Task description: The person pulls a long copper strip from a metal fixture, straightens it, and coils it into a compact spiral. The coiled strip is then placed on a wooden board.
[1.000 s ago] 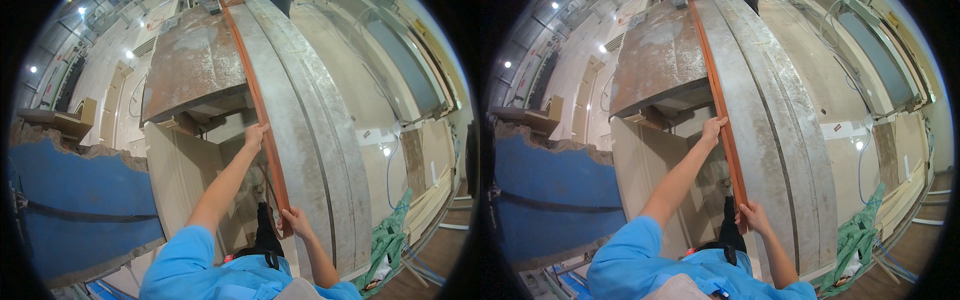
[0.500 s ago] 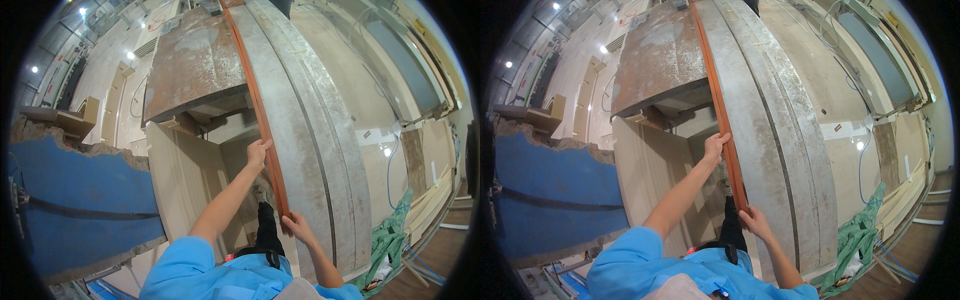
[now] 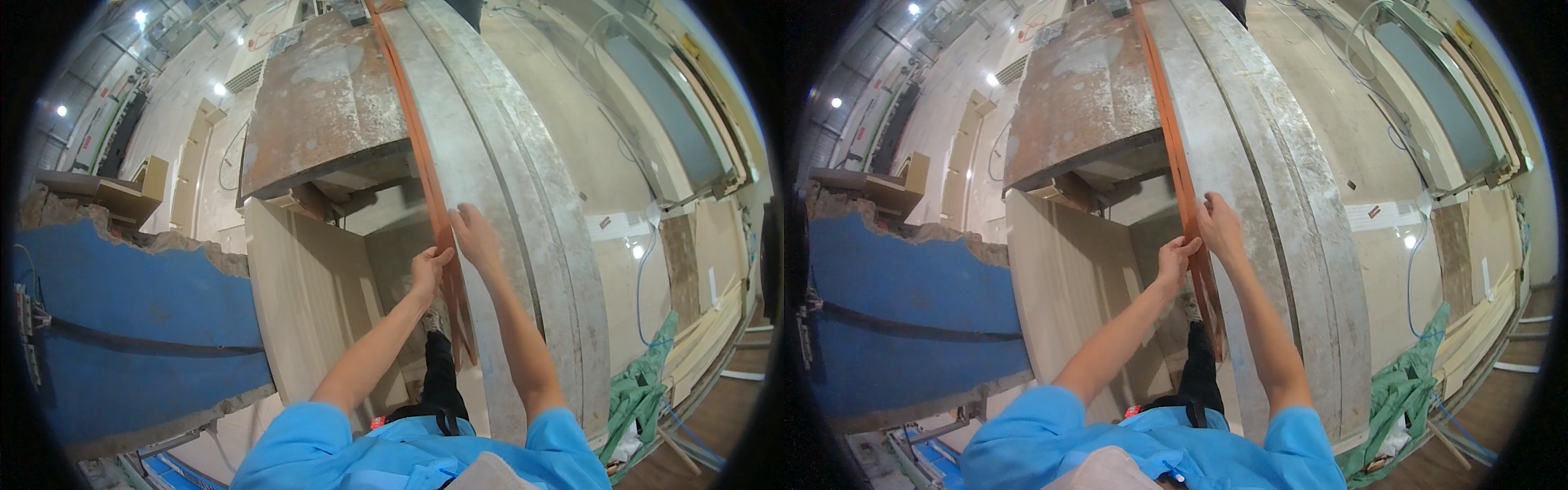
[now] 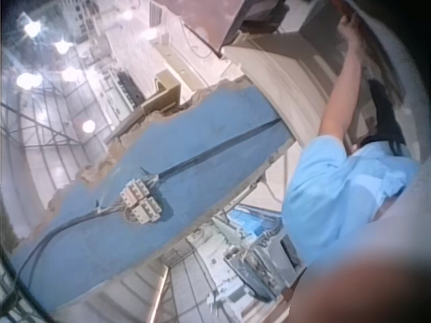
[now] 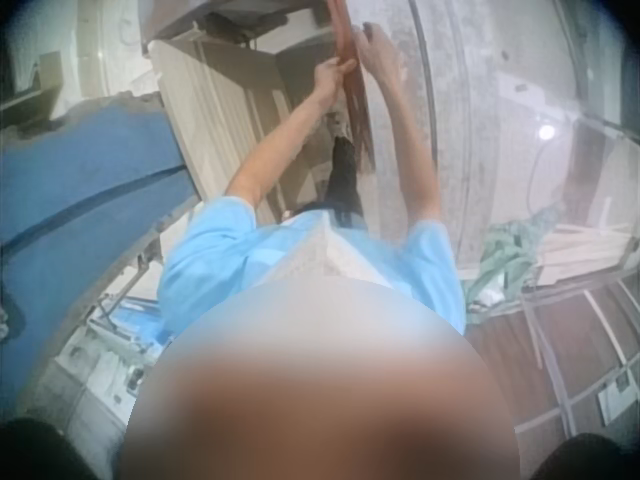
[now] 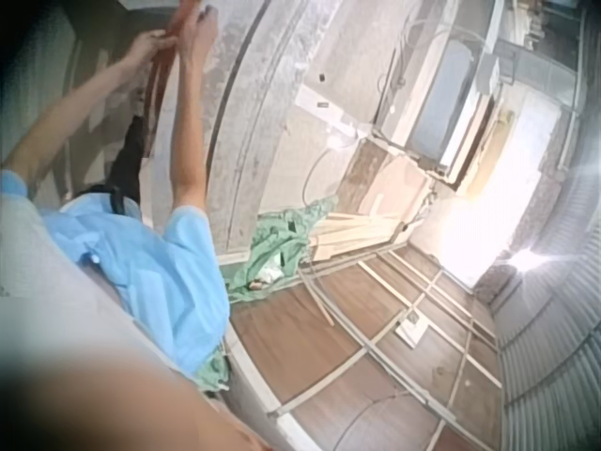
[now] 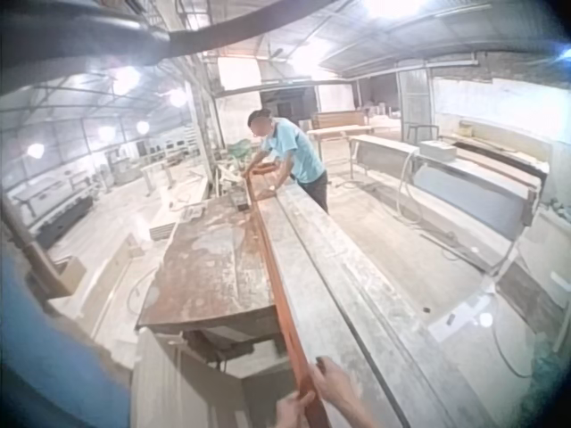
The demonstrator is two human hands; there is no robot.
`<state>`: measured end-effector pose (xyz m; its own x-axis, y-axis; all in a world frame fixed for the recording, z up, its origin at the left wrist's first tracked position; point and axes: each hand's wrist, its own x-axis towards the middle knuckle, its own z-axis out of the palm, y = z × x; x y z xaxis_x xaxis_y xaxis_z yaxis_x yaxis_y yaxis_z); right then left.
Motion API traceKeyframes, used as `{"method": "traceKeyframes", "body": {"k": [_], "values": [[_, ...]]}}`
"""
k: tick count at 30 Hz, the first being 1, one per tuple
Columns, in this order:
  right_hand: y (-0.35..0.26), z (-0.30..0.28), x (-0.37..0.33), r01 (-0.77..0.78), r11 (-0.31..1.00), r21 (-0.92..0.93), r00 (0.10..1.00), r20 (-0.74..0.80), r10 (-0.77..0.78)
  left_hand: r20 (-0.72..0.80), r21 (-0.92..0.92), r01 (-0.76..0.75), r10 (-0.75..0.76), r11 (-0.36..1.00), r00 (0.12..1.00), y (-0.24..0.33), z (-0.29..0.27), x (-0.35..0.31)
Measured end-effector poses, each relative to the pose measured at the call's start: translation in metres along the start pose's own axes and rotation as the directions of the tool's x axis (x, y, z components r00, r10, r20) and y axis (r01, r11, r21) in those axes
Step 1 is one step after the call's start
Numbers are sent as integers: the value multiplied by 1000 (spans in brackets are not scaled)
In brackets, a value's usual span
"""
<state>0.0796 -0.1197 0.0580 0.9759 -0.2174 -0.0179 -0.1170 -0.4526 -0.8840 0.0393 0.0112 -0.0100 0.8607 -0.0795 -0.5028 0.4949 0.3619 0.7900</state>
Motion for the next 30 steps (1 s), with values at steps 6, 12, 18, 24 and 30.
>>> {"method": "traceKeyframes", "body": {"k": [6, 12, 18, 24, 30], "values": [[13, 36, 57, -143, 985, -96, 974, 163, 157, -27, -15, 50, -50, 999, 998, -7, -3, -20], [26, 48, 54, -100, 972, -211, 984, 126, 128, -1, -78, 92, -92, 993, 996, -12, -3, -32], [33, 49, 30, -543, 665, 513, 826, 469, 312, -35, -23, 118, -119, 993, 992, -24, 1, -44], [44, 38, -3, -533, 638, 556, 829, 497, 259, 16, -18, 126, -126, 992, 992, -43, -4, -63], [47, 30, -24, -557, 615, 558, 817, 501, 285, 25, 76, 238, -241, 968, 970, -44, -6, -86]]}}
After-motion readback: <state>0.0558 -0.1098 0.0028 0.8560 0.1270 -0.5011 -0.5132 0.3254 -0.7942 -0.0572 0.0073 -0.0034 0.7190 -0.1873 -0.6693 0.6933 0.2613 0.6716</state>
